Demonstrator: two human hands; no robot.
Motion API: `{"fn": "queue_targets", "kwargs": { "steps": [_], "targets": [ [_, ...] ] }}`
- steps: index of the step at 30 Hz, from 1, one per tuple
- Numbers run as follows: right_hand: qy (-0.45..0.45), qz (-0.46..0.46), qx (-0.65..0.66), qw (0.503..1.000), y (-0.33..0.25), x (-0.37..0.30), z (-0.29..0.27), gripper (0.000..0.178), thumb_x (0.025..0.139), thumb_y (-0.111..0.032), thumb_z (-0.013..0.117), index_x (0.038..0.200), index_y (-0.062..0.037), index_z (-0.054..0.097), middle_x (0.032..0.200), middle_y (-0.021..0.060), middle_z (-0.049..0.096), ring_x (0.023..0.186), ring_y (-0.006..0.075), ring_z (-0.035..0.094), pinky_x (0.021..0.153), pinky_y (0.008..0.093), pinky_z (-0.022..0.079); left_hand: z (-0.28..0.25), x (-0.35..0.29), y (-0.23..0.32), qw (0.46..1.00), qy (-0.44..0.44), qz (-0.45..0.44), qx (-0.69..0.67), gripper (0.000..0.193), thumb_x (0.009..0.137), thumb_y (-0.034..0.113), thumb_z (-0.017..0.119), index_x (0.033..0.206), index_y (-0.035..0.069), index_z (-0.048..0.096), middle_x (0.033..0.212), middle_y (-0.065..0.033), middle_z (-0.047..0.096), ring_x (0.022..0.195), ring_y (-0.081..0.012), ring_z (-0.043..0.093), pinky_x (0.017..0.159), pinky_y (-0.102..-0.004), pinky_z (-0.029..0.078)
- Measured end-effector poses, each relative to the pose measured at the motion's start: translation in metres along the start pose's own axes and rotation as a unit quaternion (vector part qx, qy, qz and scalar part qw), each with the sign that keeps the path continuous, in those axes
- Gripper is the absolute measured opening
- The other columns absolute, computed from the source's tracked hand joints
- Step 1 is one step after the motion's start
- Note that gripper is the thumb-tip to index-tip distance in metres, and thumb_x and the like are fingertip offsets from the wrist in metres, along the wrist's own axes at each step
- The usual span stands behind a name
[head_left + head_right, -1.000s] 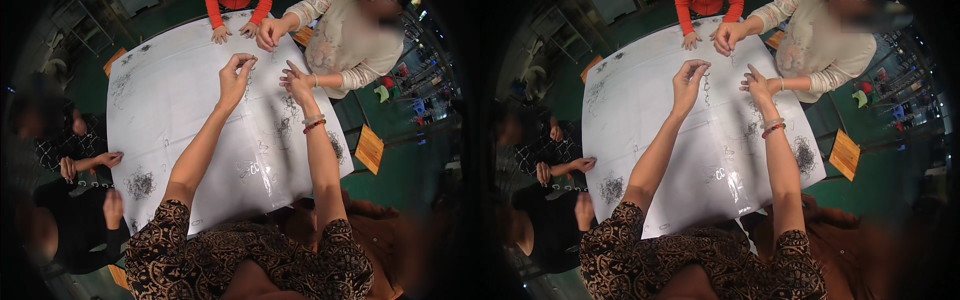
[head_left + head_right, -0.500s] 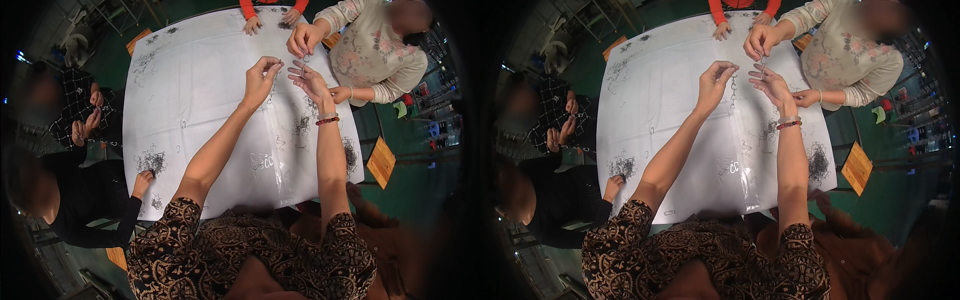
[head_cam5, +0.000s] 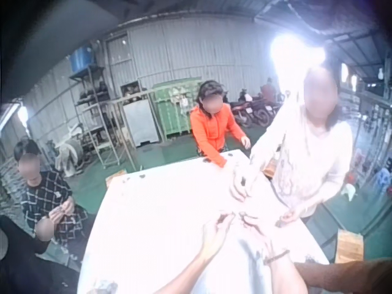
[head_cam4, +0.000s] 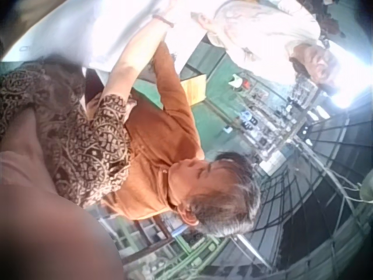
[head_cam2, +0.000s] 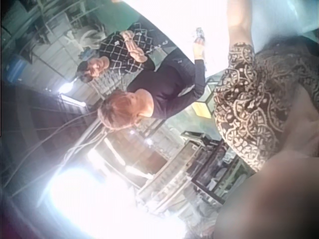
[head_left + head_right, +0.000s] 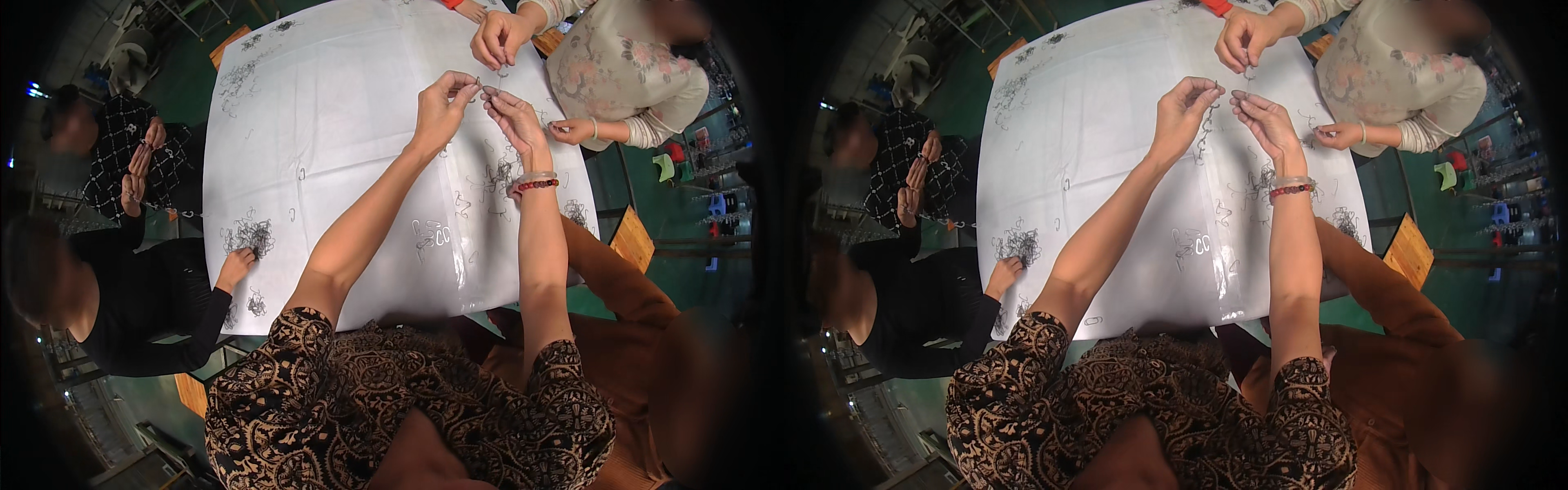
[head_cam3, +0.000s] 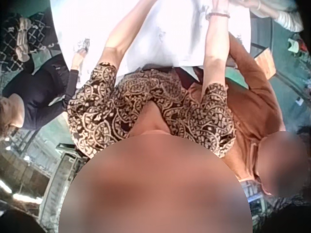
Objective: The person stands at a table with several others and uses their hands to link small metal paperclips into chains on a white surface. They pick up individual clips, connect them, and place the growing chains back on the table. The person then walks away from the table through the workshop.
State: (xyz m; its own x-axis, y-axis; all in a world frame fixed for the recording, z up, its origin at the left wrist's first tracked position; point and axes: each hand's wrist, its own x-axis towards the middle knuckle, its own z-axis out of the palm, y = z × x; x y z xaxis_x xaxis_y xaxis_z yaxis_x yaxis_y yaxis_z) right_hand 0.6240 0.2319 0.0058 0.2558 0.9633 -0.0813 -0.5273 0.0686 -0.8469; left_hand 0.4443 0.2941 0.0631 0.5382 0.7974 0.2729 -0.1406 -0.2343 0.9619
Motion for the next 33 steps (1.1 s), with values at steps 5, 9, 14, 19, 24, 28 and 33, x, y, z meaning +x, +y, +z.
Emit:
{"fn": "queue_targets", "kwargs": {
  "steps": [5,9,14,19,24,28,33],
  "targets": [
    [0.049,-0.023,-0.033,0.998,0.007,-0.012,0.006,0.027,0.087,0.0,0.059,0.11,0.0137,0.056,0.102,0.0166,0.063,0.087,0.0186,0.061,0.081,0.0246,0.05,0.001,-0.003,0.002,0.999,-0.002,0.01,-0.044,0.022,0.089,0.012,0.061,0.102,-0.005,0.059,0.094,-0.0133,0.067,0.091,-0.0158,0.062,0.083,-0.0283,0.047],
    [0.1,-0.024,-0.097,0.99,0.016,-0.023,0.012,0.026,0.084,-0.001,0.061,0.106,0.0125,0.058,0.098,0.016,0.065,0.085,0.0203,0.062,0.08,0.0272,0.051,0.003,-0.007,0.004,0.998,0.022,0.021,-0.06,0.015,0.088,0.01,0.059,0.095,-0.004,0.061,0.088,-0.0108,0.068,0.083,-0.0145,0.064,0.075,-0.0274,0.05],
    [0.12,-0.026,-0.046,0.991,0.023,-0.036,0.019,0.02,0.082,0.004,0.063,0.1,0.0126,0.061,0.089,0.0148,0.065,0.075,0.0178,0.062,0.068,0.0247,0.049,-0.001,-0.011,0.017,0.997,0.011,0.006,-0.072,0.015,0.089,0.009,0.059,0.096,-0.004,0.06,0.091,-0.011,0.068,0.086,-0.0141,0.063,0.079,-0.0269,0.049],
    [0.12,-0.032,-0.039,0.991,0.024,-0.04,0.021,0.02,0.081,0.004,0.064,0.1,0.0128,0.061,0.086,0.0149,0.065,0.072,0.0171,0.06,0.066,0.0241,0.048,-0.006,-0.011,0.029,0.997,0.007,0.018,-0.071,0.016,0.089,0.01,0.06,0.098,-0.004,0.06,0.092,-0.0109,0.067,0.087,-0.014,0.063,0.08,-0.0265,0.048],
    [0.123,-0.03,-0.068,0.99,0.026,-0.04,0.02,0.021,0.081,0.004,0.064,0.1,0.0126,0.061,0.086,0.0138,0.065,0.072,0.0165,0.06,0.066,0.0241,0.048,-0.008,-0.011,0.034,0.997,0.015,0.04,-0.057,0.017,0.089,0.01,0.061,0.099,-0.003,0.061,0.091,-0.0098,0.067,0.085,-0.0132,0.062,0.078,-0.0265,0.048],
    [0.133,-0.028,-0.069,0.988,0.028,-0.042,0.018,0.021,0.081,0.004,0.064,0.101,0.0114,0.062,0.087,0.0132,0.065,0.073,0.0161,0.061,0.065,0.0238,0.047,-0.011,-0.012,0.038,0.998,0.019,0.042,-0.049,0.016,0.089,0.01,0.061,0.097,-0.004,0.061,0.088,-0.0084,0.067,0.082,-0.0124,0.062,0.077,-0.0263,0.049],
    [0.128,-0.03,-0.096,0.987,0.032,-0.047,0.018,0.021,0.082,0.002,0.064,0.102,0.0097,0.062,0.087,0.0126,0.065,0.075,0.0159,0.061,0.066,0.0233,0.048,-0.015,-0.016,0.045,0.997,0.024,0.057,-0.041,0.014,0.09,0.009,0.06,0.097,-0.003,0.061,0.087,-0.0092,0.067,0.081,-0.013,0.062,0.077,-0.0266,0.049]
  ]
}}
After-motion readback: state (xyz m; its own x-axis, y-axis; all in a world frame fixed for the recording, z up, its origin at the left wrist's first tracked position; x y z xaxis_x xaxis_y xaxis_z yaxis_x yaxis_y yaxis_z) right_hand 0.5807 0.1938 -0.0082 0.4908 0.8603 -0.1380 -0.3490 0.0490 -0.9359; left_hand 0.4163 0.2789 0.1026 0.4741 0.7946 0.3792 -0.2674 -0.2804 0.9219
